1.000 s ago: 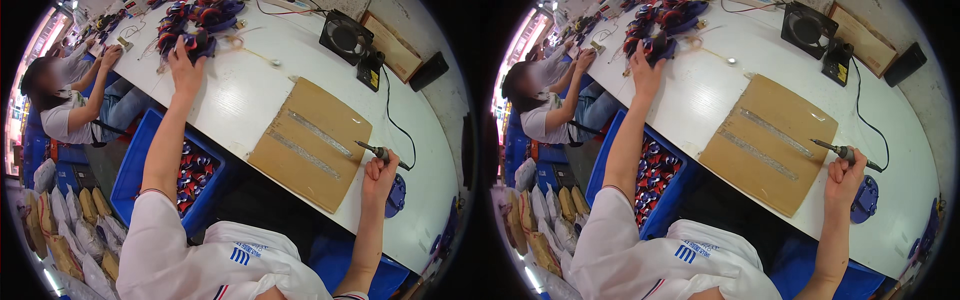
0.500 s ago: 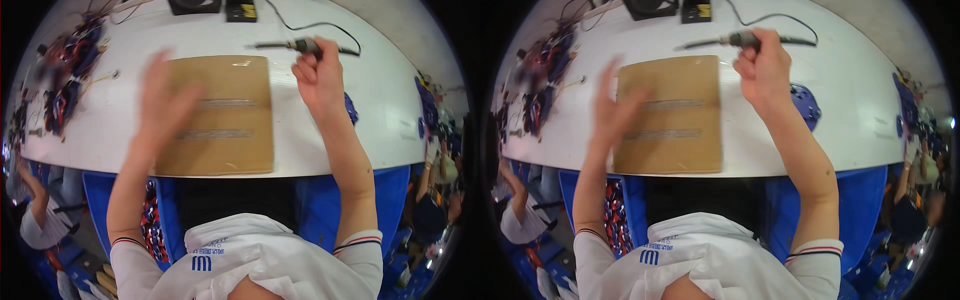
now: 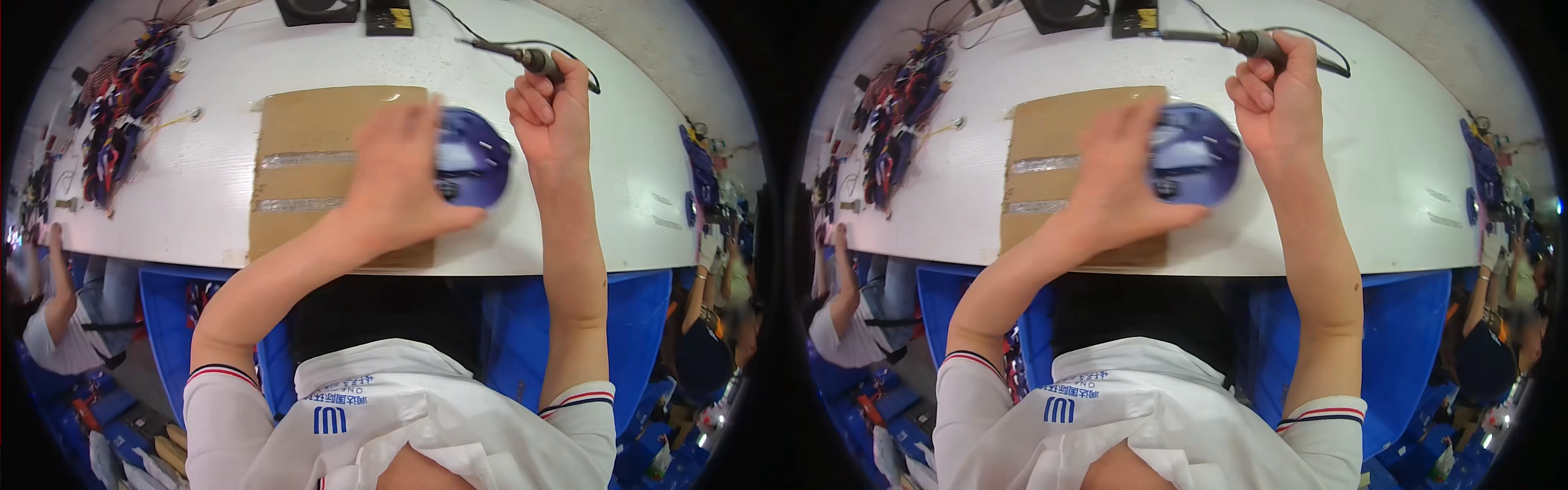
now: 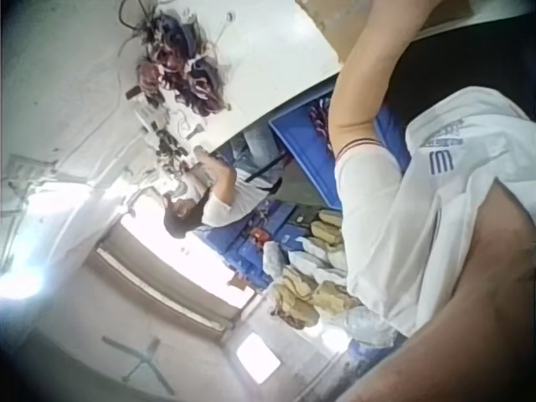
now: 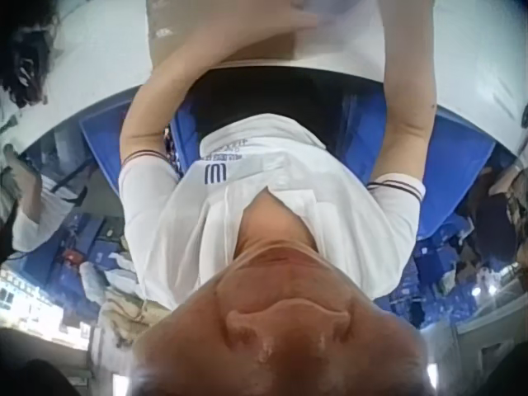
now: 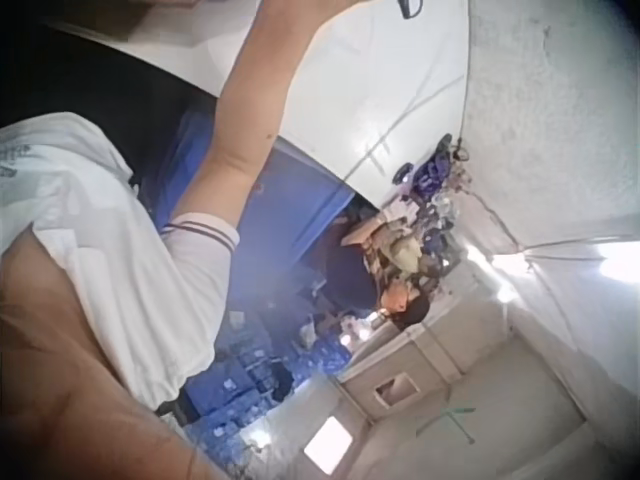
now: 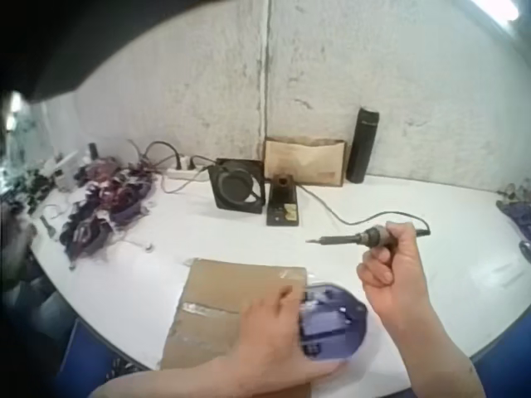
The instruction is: Soldering wires and components onto circular circuit boards at a workbench.
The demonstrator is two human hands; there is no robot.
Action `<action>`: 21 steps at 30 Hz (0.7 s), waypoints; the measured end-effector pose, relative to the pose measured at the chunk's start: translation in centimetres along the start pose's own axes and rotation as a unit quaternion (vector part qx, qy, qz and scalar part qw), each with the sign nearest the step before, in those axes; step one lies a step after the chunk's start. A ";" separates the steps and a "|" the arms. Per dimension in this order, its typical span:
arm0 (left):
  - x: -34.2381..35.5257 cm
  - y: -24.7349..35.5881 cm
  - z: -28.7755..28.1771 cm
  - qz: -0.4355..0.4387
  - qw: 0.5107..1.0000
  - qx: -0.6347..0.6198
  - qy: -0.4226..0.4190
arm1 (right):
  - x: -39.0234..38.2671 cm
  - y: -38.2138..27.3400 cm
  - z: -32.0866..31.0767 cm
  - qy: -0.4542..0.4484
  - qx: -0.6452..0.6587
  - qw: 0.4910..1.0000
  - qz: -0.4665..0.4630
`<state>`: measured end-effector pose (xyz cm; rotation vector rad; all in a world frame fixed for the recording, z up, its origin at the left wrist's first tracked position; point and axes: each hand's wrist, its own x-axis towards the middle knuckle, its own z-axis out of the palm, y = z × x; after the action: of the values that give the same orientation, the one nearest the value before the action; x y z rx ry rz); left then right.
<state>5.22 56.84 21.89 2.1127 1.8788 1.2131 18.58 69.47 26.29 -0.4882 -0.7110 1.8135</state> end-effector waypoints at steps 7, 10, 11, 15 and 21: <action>-5.9 -2.7 -5.7 -0.229 0.950 0.189 0.099 | -0.7 3.4 -0.5 0.027 -0.037 0.999 0.026; -7.3 -1.6 -7.5 -0.249 0.951 0.182 0.009 | -1.6 3.8 -0.8 0.055 -0.083 0.995 0.034; -7.5 -1.5 -7.8 -0.254 0.951 0.177 -0.022 | -1.6 3.9 -0.9 0.066 -0.099 0.992 0.034; -6.2 -4.7 -8.4 -0.104 0.982 0.154 -0.037 | -1.6 4.3 -0.9 0.066 -0.080 0.993 0.059; -5.9 -3.3 -7.1 -0.100 0.985 0.142 0.015 | -2.0 4.0 -0.7 0.078 -0.080 0.991 0.066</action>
<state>-1.24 49.44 22.13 1.9708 2.3334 0.9933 16.94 66.79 23.02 -0.7919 -0.7322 1.8254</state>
